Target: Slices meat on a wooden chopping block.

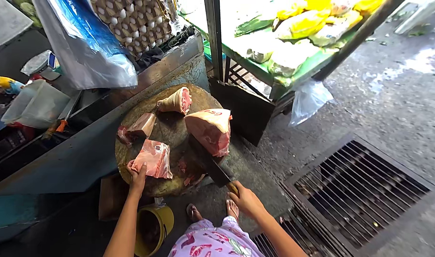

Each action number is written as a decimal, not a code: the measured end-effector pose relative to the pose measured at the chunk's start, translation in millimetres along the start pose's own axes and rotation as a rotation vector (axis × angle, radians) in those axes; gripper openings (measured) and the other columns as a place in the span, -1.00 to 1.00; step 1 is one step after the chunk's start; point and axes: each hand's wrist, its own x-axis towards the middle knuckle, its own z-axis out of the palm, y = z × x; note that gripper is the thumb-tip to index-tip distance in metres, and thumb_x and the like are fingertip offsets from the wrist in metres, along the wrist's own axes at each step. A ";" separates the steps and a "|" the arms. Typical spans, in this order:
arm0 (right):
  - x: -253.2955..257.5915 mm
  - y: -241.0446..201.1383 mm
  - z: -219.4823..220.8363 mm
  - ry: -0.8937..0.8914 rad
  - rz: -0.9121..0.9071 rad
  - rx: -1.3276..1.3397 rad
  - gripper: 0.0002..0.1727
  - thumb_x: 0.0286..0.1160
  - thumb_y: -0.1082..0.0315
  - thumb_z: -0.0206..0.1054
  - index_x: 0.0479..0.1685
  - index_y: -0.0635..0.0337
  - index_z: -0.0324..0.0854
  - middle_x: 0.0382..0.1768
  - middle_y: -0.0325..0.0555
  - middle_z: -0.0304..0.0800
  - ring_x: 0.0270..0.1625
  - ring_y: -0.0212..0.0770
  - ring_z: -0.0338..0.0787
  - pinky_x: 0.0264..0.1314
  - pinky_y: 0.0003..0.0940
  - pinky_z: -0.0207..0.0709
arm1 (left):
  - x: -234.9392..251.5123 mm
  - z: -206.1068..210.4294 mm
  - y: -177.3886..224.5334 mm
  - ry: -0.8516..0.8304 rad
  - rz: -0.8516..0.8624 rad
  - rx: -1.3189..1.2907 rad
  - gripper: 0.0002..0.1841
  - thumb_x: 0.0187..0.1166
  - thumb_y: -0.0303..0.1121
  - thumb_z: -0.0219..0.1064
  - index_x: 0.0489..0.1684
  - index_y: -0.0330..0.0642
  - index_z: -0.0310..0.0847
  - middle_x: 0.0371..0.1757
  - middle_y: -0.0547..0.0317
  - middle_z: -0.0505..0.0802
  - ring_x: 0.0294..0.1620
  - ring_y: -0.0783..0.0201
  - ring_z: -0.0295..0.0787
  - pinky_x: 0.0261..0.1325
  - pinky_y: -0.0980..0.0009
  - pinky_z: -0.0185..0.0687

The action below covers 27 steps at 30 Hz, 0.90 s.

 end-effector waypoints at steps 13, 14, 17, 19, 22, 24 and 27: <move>-5.4 -12.6 18.1 0.075 0.053 0.025 -0.53 0.78 0.13 0.25 0.51 0.17 0.39 -0.19 0.10 0.85 -0.30 0.01 0.88 -0.13 0.00 0.75 | 22.5 -46.7 28.5 -0.437 0.150 0.484 -0.31 0.59 -0.42 0.43 0.74 -0.30 0.27 0.46 -0.31 0.69 0.45 -0.08 0.70 0.57 0.09 0.50; -6.9 -15.0 19.7 0.082 0.054 0.040 -0.55 0.77 0.15 0.25 0.49 0.17 0.39 -0.21 0.07 0.86 -0.34 -0.03 0.88 -0.19 -0.05 0.75 | 24.6 -44.6 31.0 -0.422 0.126 0.493 -0.34 0.62 -0.39 0.41 0.73 -0.29 0.29 0.41 -0.30 0.73 0.39 -0.08 0.73 0.55 0.08 0.53; -12.4 -22.5 24.9 0.103 0.070 0.065 -0.57 0.76 0.19 0.27 0.47 0.16 0.40 -0.23 0.02 0.87 -0.42 -0.10 0.85 -0.30 -0.14 0.74 | 23.4 -33.8 43.0 -0.397 0.096 0.527 -0.35 0.68 -0.25 0.38 0.73 -0.30 0.30 0.32 -0.32 0.79 0.29 -0.12 0.80 0.49 0.00 0.57; -15.3 -27.5 27.5 0.119 0.090 0.059 -0.57 0.77 0.19 0.27 0.49 0.14 0.39 -0.22 0.02 0.87 -0.42 -0.10 0.85 -0.29 -0.14 0.73 | 21.5 -26.4 57.7 -0.418 0.093 0.580 -0.33 0.70 -0.18 0.35 0.74 -0.31 0.27 0.29 -0.37 0.78 0.31 -0.18 0.77 0.51 -0.06 0.51; -17.9 -33.0 29.9 0.145 0.107 0.051 -0.56 0.77 0.19 0.27 0.51 0.14 0.39 -0.21 0.04 0.87 -0.39 -0.08 0.86 -0.28 -0.11 0.74 | 30.5 -25.1 77.2 -0.532 0.103 0.694 -0.35 0.72 -0.20 0.33 0.76 -0.24 0.26 0.35 -0.38 0.74 0.37 -0.23 0.71 0.55 -0.12 0.43; -19.6 -35.7 31.1 0.156 0.127 0.044 -0.56 0.77 0.19 0.27 0.50 0.14 0.39 -0.21 0.04 0.86 -0.38 -0.08 0.86 -0.27 -0.10 0.74 | 43.0 -31.6 80.9 -0.657 0.111 0.729 -0.42 0.73 -0.32 0.30 0.74 -0.20 0.31 0.43 -0.36 0.69 0.42 -0.24 0.67 0.57 -0.13 0.41; -18.4 -35.5 34.5 0.170 0.141 0.045 -0.54 0.77 0.19 0.27 0.53 0.14 0.38 -0.21 0.06 0.86 -0.38 -0.08 0.86 -0.28 -0.11 0.74 | 63.3 -49.2 73.2 -0.775 0.036 0.645 -0.47 0.75 -0.47 0.19 0.74 -0.14 0.31 0.42 -0.30 0.69 0.31 -0.11 0.74 0.41 0.01 0.57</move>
